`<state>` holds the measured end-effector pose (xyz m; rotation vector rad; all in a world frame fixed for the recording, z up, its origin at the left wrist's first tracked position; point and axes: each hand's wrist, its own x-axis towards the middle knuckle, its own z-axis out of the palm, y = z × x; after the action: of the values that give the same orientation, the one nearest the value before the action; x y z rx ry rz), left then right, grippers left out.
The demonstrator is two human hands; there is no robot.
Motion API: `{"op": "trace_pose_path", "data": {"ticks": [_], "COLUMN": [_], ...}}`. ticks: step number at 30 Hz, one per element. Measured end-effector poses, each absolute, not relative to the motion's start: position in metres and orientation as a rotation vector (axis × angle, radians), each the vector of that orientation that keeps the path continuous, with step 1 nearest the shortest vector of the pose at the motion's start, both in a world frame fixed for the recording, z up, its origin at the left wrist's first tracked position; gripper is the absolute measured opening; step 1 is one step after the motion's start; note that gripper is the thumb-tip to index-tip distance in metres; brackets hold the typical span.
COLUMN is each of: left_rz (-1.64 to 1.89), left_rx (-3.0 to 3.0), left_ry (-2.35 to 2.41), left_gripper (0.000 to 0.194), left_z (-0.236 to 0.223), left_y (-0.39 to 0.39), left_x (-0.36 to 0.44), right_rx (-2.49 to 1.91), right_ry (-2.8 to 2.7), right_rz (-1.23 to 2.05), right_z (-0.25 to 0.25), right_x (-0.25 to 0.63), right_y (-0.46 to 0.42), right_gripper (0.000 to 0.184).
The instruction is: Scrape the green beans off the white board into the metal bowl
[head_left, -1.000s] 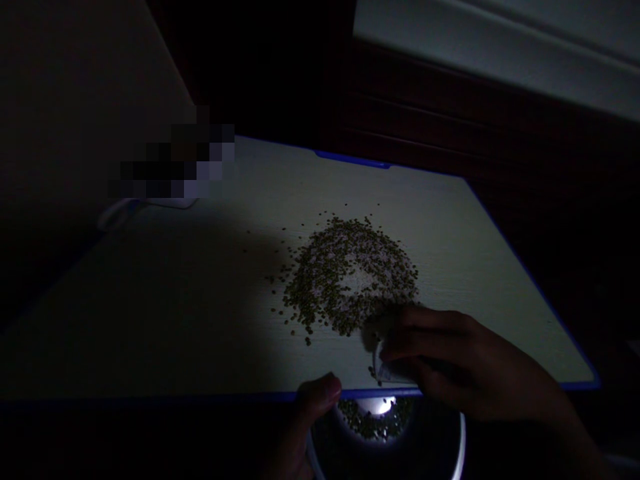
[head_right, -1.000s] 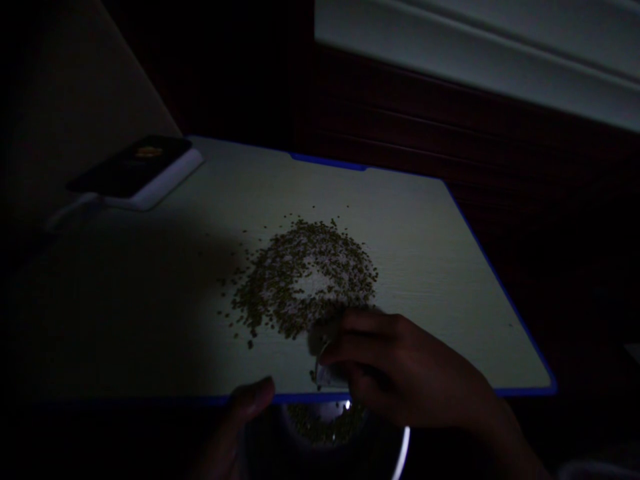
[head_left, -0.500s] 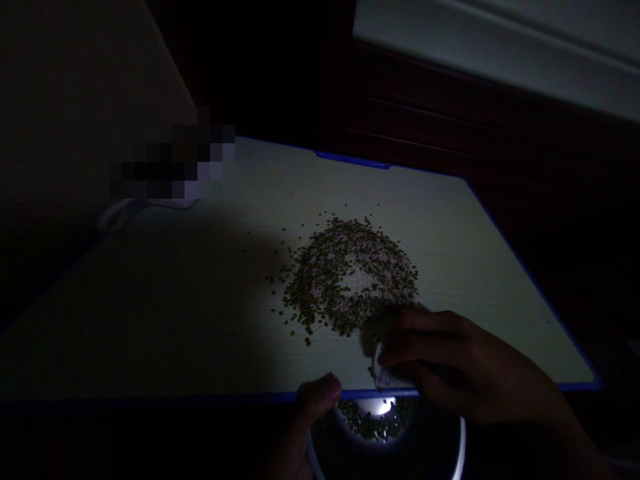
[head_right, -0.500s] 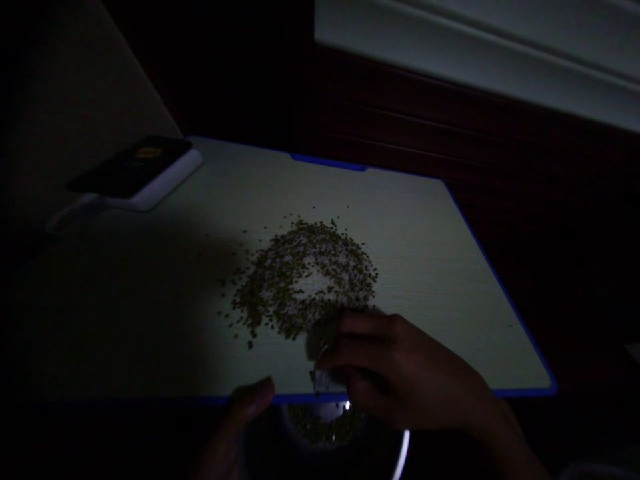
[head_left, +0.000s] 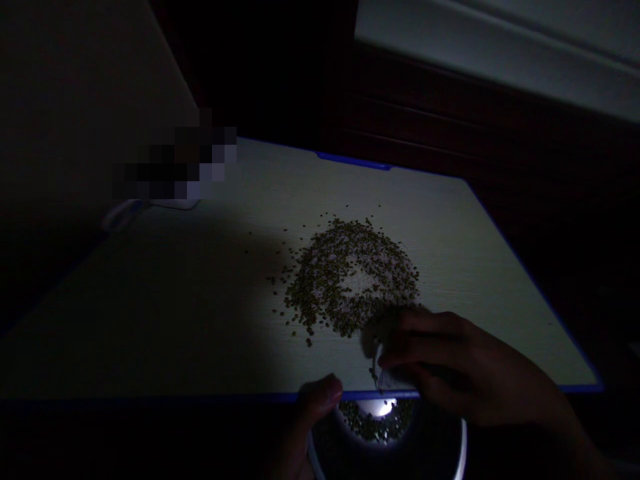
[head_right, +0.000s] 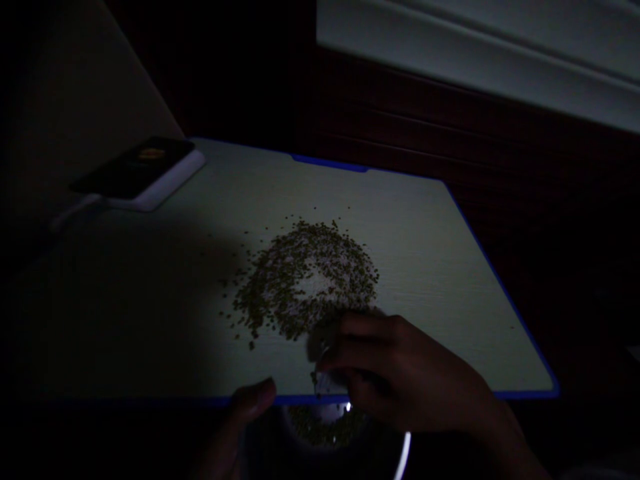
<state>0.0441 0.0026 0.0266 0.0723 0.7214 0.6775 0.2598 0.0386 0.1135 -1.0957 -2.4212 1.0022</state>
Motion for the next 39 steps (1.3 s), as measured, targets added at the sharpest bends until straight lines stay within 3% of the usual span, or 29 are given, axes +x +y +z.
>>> {"op": "trace_pose_path", "data": {"ticks": [7, 20, 25, 30, 36, 39], "left_rz": [0.597, 0.565, 0.617, 0.569, 0.718, 0.623], "left_rx": [0.156, 0.146, 0.098, 0.06, 0.136, 0.217], "left_ry": [0.677, 0.648, 0.669, 0.703, 0.709, 0.602], "left_gripper": [0.032, 0.022, 0.036, 0.019, 0.031, 0.031], "left_z": [0.011, 0.025, 0.015, -0.003, 0.013, 0.018], "left_y": [0.005, 0.007, 0.0, -0.011, -0.005, 0.004], "left_x": [0.027, 0.03, 0.033, 0.022, 0.033, 0.032], "right_rx": [-1.048, -0.957, -0.969, -1.053, -1.1, -1.083], "right_ry": [-2.408, -2.378, -2.375, -2.343, -2.367, -2.376], "right_rz": [0.985, 1.015, 1.003, 0.897, 0.883, 0.904], "right_z": [0.112, 0.115, 0.116, 0.116, 0.114, 0.114], "right_x": [0.261, 0.259, 0.259, 0.264, 0.263, 0.26], "right_y": [0.039, 0.039, 0.039, 0.038, 0.037, 0.037], "right_gripper": [0.031, 0.029, 0.03, 0.032, 0.032, 0.032]}}
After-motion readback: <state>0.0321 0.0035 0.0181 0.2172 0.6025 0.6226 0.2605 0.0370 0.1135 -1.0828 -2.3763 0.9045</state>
